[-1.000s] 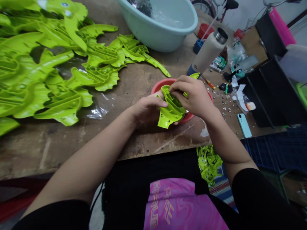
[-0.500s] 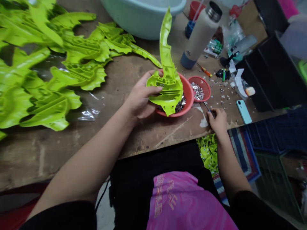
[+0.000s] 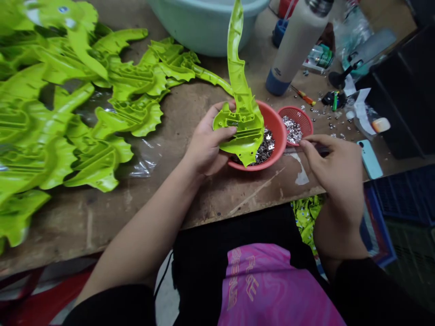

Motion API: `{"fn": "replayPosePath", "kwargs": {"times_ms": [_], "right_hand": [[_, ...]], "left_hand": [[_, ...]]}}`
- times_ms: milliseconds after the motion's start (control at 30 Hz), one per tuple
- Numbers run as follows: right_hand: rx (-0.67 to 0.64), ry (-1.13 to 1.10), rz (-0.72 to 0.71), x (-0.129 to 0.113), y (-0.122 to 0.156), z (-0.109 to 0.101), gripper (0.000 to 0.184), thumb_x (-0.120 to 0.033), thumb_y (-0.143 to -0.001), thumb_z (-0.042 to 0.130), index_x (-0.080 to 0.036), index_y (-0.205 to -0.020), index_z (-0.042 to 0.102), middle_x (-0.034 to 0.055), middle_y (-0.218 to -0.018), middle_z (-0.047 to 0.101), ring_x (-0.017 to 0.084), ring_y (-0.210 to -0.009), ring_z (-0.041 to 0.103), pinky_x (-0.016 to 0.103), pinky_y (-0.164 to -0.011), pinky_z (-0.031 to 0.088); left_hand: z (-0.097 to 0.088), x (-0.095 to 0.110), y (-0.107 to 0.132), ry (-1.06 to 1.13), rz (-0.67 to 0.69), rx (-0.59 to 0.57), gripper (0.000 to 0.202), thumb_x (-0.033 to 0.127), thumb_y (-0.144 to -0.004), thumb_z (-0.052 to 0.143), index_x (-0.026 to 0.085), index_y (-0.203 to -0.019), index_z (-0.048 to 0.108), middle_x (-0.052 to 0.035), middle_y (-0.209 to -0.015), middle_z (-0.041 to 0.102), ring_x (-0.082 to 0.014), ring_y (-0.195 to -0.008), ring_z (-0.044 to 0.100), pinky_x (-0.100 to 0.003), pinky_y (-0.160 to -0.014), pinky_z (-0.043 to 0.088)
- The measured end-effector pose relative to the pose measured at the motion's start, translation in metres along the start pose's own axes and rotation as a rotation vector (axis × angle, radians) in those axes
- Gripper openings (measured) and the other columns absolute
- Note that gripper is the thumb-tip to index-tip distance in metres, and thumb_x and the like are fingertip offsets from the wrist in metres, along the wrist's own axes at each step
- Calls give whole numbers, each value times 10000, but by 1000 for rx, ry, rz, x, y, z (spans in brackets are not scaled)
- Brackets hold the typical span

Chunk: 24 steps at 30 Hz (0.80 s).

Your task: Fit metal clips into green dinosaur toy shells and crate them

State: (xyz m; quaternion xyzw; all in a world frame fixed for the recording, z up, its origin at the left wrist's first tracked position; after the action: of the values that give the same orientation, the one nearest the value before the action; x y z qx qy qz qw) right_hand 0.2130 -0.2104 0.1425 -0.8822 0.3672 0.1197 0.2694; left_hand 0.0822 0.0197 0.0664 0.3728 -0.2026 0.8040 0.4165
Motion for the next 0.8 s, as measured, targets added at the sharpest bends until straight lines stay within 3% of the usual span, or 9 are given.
{"fn": "replayPosePath", "kwargs": {"times_ms": [100, 167, 233, 333, 400, 467, 567, 700, 800], "right_hand": [[78, -40, 62, -6, -10, -27, 174, -428, -899, 868, -260, -870, 899, 48, -774, 829, 242, -692, 749, 381, -643, 508], [135, -176, 23, -11, -17, -30, 90, -376, -883, 897, -287, -887, 906, 28, -789, 829, 222, -705, 749, 371, -650, 529], [109, -446, -43, -19, -24, -11, 63, -349, -891, 904, -290, -912, 906, 16, -830, 833, 206, -744, 760, 365, -699, 579], [-50, -798, -31, -32, -33, 44, 188, -447, -900, 903, -261, -907, 880, 4, -810, 798, 187, -755, 744, 352, -718, 606], [-124, -865, 32, -36, -36, 79, 330, -583, -885, 887, -257, -916, 852, 3, -802, 769, 192, -773, 733, 351, -705, 609], [-153, -871, 68, -37, -38, 101, 435, -687, -857, 870, -259, -921, 825, 5, -810, 749, 201, -794, 724, 356, -703, 610], [-176, -879, 63, -35, -40, 110, 485, -724, -824, 876, -254, -892, 781, 0, -820, 727, 187, -790, 701, 350, -720, 597], [-152, -791, 33, -27, -43, 101, 576, -747, -753, 912, -252, -914, 664, -28, -844, 697, 138, -731, 642, 303, -679, 545], [-285, -734, 55, -22, -47, 98, 653, -745, -717, 944, -272, -998, 593, -68, -738, 652, 123, -608, 584, 270, -547, 452]], "left_hand": [[-1, 1, 1, 3, 6, 25, 509, 166, -715, 885, 248, -1143, 622, -72, -1295, 777, -410, -1476, 661, -531, -1154, 650], [-1, 1, 2, 2, 2, 22, 505, 168, -723, 886, 248, -1148, 624, -72, -1307, 778, -407, -1470, 665, -522, -1144, 655], [0, 1, 3, -3, -3, 10, 511, 177, -729, 891, 250, -1161, 628, -69, -1327, 774, -405, -1466, 668, -512, -1127, 661], [2, 2, 6, -9, 5, -13, 542, 232, -736, 929, 264, -1186, 630, -56, -1342, 768, -403, -1461, 673, -489, -1095, 673], [4, 3, 8, -9, 12, -24, 578, 278, -733, 966, 271, -1201, 626, -55, -1336, 763, -408, -1465, 670, -474, -1080, 676], [7, 3, 11, -10, 24, -32, 611, 314, -727, 996, 275, -1207, 620, -59, -1325, 756, -417, -1473, 664, -467, -1072, 675], [12, 3, 12, -22, 67, -41, 600, 393, -746, 1015, 285, -1188, 624, -52, -1324, 752, -416, -1478, 660, -475, -1074, 674], [13, -1, 10, -41, 123, -3, 583, 459, -761, 1021, 252, -1143, 631, -86, -1341, 741, -428, -1526, 615, -488, -1128, 647], [11, -3, 9, -78, 134, 22, 580, 436, -747, 1029, 232, -1115, 631, -108, -1344, 727, -441, -1548, 583, -498, -1173, 616]]}}
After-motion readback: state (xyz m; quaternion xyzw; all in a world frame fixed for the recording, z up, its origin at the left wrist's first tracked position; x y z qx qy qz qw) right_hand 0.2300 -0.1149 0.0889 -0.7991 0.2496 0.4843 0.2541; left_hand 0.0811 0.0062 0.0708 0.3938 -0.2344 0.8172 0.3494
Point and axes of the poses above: each hand's wrist, its own y-axis away from the middle knuckle, its own z-axis out of the palm, x = y × z, the point moved 4 cm from there along -y, towards the middle knuckle
